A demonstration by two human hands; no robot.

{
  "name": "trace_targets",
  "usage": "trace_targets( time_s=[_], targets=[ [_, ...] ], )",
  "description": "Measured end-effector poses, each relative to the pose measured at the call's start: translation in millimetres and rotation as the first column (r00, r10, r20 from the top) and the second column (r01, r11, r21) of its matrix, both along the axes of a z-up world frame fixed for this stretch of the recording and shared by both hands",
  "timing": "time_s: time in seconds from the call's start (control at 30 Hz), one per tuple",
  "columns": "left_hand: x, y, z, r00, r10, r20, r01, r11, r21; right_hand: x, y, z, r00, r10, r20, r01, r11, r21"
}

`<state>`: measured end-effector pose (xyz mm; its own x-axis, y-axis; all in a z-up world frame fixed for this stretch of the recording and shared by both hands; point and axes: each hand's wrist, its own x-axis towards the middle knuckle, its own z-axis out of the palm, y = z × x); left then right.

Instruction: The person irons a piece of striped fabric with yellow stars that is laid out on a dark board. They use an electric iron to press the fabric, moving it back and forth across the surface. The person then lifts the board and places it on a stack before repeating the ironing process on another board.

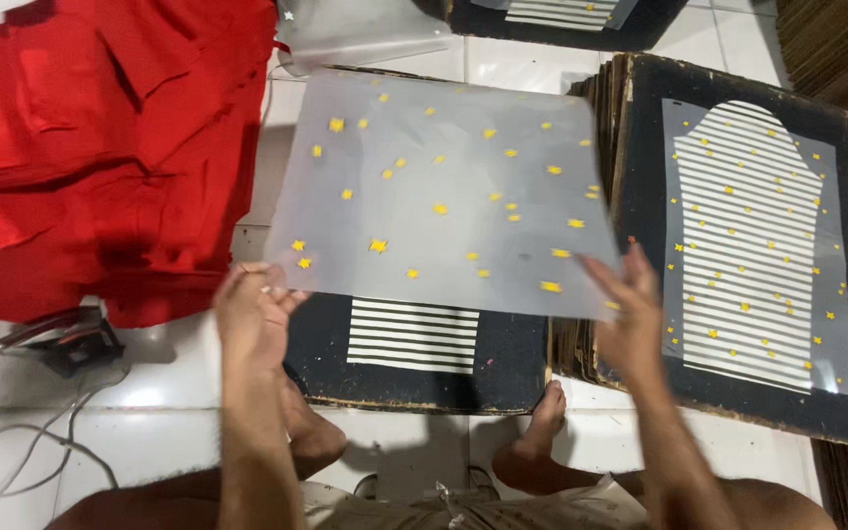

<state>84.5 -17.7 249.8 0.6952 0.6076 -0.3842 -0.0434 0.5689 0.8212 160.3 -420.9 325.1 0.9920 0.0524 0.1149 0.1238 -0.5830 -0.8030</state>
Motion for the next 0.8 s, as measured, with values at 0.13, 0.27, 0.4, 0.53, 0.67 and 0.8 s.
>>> trace_targets(
  time_s=[0.13,0.27,0.4,0.53,0.67,0.8],
  targets=[
    [20,-14,-79,0.994,0.004,-0.108,-0.016,0.994,-0.108,39,4,-116,0.976,-0.020,-0.218,0.020,1.000,-0.002],
    [19,-23,-172,0.969,0.046,-0.241,-0.072,0.992,-0.099,48,-4,-213,0.982,0.154,-0.105,-0.132,0.972,0.194],
    [13,-29,-218,0.931,0.003,-0.365,-0.057,0.989,-0.137,24,-11,-267,0.853,0.298,-0.429,-0.131,0.917,0.376],
    [-13,-31,-245,0.912,-0.005,-0.410,-0.065,0.986,-0.156,8,-14,-298,0.666,0.178,-0.725,0.228,0.876,0.425],
    [-27,-27,-262,0.893,-0.004,-0.450,-0.060,0.990,-0.129,-16,-14,-308,0.750,-0.041,-0.661,0.264,0.934,0.242],
    [-39,-22,-271,0.831,-0.043,-0.554,0.056,0.998,0.007,-25,-11,-321,0.753,-0.253,-0.607,0.357,0.932,0.055]
  ],
)
